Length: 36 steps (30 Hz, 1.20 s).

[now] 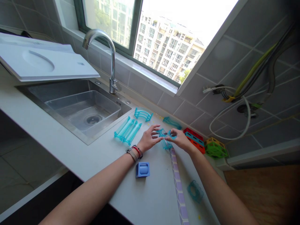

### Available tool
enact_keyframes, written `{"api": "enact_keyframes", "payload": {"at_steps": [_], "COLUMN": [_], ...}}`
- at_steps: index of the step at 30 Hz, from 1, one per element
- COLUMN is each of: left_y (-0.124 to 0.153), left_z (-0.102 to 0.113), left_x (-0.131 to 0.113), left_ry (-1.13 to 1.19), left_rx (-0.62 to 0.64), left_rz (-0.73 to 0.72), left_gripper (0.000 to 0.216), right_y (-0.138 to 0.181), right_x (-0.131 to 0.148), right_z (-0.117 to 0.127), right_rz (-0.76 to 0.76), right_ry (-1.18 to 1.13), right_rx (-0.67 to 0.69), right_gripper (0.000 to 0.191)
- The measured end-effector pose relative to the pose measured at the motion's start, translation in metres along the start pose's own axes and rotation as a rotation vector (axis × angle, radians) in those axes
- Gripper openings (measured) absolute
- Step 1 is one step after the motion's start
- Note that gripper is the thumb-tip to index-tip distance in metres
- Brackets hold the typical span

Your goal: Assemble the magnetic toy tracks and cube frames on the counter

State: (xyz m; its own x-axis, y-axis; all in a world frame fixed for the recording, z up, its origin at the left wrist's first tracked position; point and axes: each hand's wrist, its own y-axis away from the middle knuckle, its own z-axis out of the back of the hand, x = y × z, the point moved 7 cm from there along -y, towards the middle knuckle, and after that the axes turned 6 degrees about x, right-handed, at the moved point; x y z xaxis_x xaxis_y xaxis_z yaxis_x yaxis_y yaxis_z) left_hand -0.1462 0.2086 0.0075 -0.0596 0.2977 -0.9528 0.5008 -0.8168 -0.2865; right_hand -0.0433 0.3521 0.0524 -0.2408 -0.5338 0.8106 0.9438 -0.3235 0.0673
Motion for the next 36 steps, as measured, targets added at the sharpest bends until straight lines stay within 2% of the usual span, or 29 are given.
{"api": "enact_keyframes", "payload": {"at_steps": [5,11,19,24,28,32,36], "left_y": [0.0,-0.002,-0.004,-0.004,-0.004,-0.003,-0.002], "left_z": [-0.001,-0.005,-0.001,-0.002,-0.003,-0.008,-0.008], "left_x": [0.003,0.013,0.014,0.012,0.014,0.01,0.011], "left_ry": [0.054,0.092,0.168,0.216,0.286,0.39,0.385], "left_rx": [0.008,0.047,0.017,0.01,0.007,0.062,0.061], "left_rz": [0.034,0.108,0.103,0.138,0.211,0.231,0.269], "left_gripper": [0.084,0.065,0.06,0.061,0.065,0.071,0.071], "right_y": [0.0,0.002,0.006,0.012,0.015,0.017,0.013], "right_x": [0.002,0.009,0.006,0.002,-0.003,-0.009,-0.003], "right_z": [-0.002,-0.005,-0.006,-0.003,0.0,0.002,-0.002], "right_rz": [-0.013,-0.074,-0.101,-0.14,-0.159,-0.265,-0.299], "right_ry": [-0.102,-0.212,-0.29,-0.264,-0.391,-0.505,-0.424], "right_rx": [0.003,-0.012,0.021,0.02,-0.038,-0.103,-0.11], "right_gripper": [0.045,0.046,0.048,0.046,0.041,0.042,0.048]}}
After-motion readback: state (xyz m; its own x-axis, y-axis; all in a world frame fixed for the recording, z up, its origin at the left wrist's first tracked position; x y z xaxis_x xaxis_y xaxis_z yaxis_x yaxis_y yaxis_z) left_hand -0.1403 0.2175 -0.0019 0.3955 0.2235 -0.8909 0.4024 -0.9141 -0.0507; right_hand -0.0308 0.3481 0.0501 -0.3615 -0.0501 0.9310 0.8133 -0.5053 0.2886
